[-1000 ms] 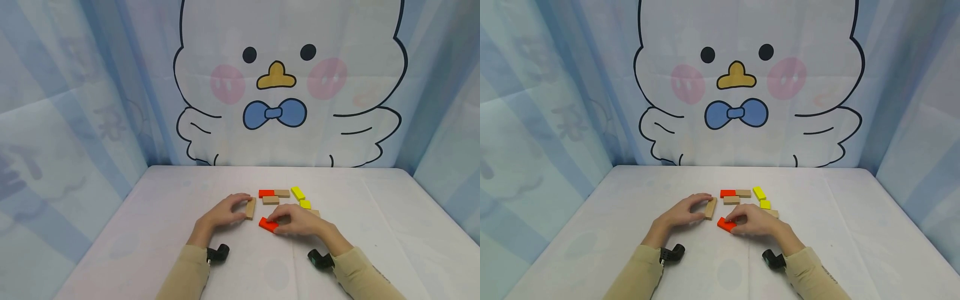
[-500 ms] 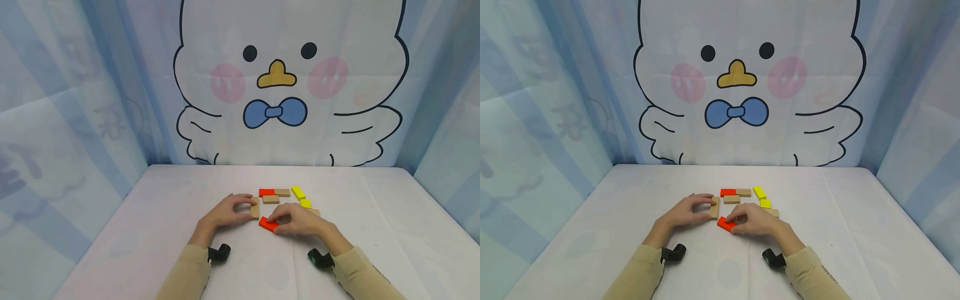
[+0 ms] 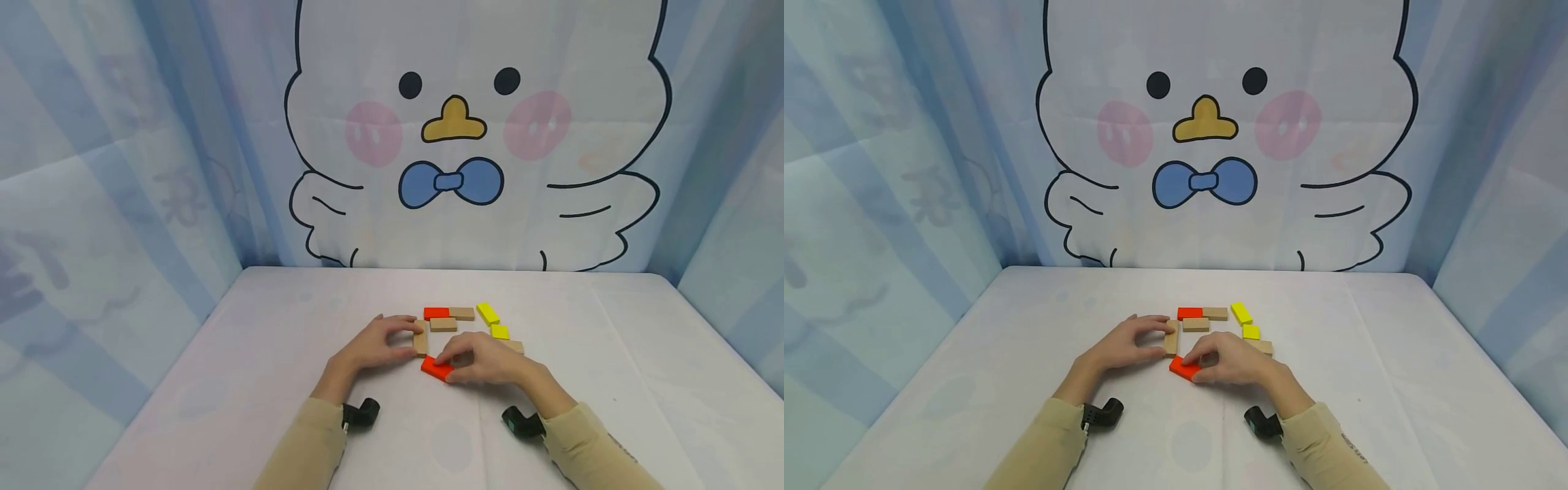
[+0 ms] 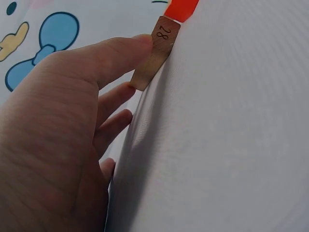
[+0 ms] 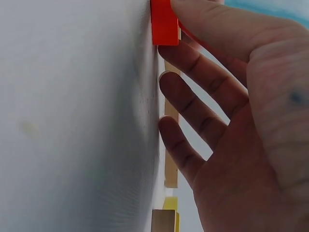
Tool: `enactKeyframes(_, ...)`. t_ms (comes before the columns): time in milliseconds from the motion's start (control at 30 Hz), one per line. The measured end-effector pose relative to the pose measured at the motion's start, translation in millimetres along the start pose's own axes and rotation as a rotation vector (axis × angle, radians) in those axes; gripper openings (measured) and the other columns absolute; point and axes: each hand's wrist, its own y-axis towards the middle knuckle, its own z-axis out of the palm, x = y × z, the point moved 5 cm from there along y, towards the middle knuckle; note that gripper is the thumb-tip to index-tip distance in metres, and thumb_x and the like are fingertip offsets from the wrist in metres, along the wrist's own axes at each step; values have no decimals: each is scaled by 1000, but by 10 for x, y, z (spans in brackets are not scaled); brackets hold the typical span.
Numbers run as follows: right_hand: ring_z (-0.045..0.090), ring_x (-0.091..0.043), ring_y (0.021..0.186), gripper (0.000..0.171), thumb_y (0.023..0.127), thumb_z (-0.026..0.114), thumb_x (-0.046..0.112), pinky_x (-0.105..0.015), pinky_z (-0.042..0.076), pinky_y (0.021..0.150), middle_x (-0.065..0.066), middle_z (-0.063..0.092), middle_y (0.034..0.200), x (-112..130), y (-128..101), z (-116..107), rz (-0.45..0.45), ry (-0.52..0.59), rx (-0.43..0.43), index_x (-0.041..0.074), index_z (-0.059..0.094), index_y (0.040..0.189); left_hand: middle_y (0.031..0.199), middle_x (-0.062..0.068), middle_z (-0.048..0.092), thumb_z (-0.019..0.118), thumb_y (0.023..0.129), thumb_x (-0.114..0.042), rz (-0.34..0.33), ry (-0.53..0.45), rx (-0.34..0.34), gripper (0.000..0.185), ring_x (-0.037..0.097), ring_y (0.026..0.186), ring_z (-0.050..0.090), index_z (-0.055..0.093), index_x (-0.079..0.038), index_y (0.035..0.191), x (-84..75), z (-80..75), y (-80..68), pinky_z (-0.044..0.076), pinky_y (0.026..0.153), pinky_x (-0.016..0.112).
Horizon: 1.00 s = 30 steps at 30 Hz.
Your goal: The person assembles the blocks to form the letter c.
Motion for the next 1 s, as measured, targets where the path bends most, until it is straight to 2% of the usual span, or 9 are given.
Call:
enactKeyframes(300, 61, -9, 102, 25, 88, 80, 22, -38, 51, 95, 14, 69, 109, 22, 19, 10, 7, -28, 3, 20, 78, 113, 148, 0, 53, 71, 92, -39, 29, 12, -3, 43, 19, 140, 43, 68, -22, 131, -23, 8, 13, 9, 120, 55)
enactKeyframes(567, 61, -8, 103, 26, 88, 80, 24, -39, 51, 97, 18, 68, 109, 42, 36, 30, 57, -44, 22, 21, 77, 114, 147, 0, 54, 72, 91, -38, 26, 8, 1, 42, 19, 140, 43, 69, -23, 130, -3, 28, 16, 9, 120, 55)
enactKeyframes(1000, 60, -9, 100, 27, 88, 80, 26, -38, 51, 94, 17, 68, 107, 93, 44, 42, 74, -66, 26, 20, 77, 114, 149, -2, 52, 72, 91, -41, 5, 21, 1, 42, 19, 141, 41, 68, -26, 130, 1, 35, 10, 8, 121, 55)
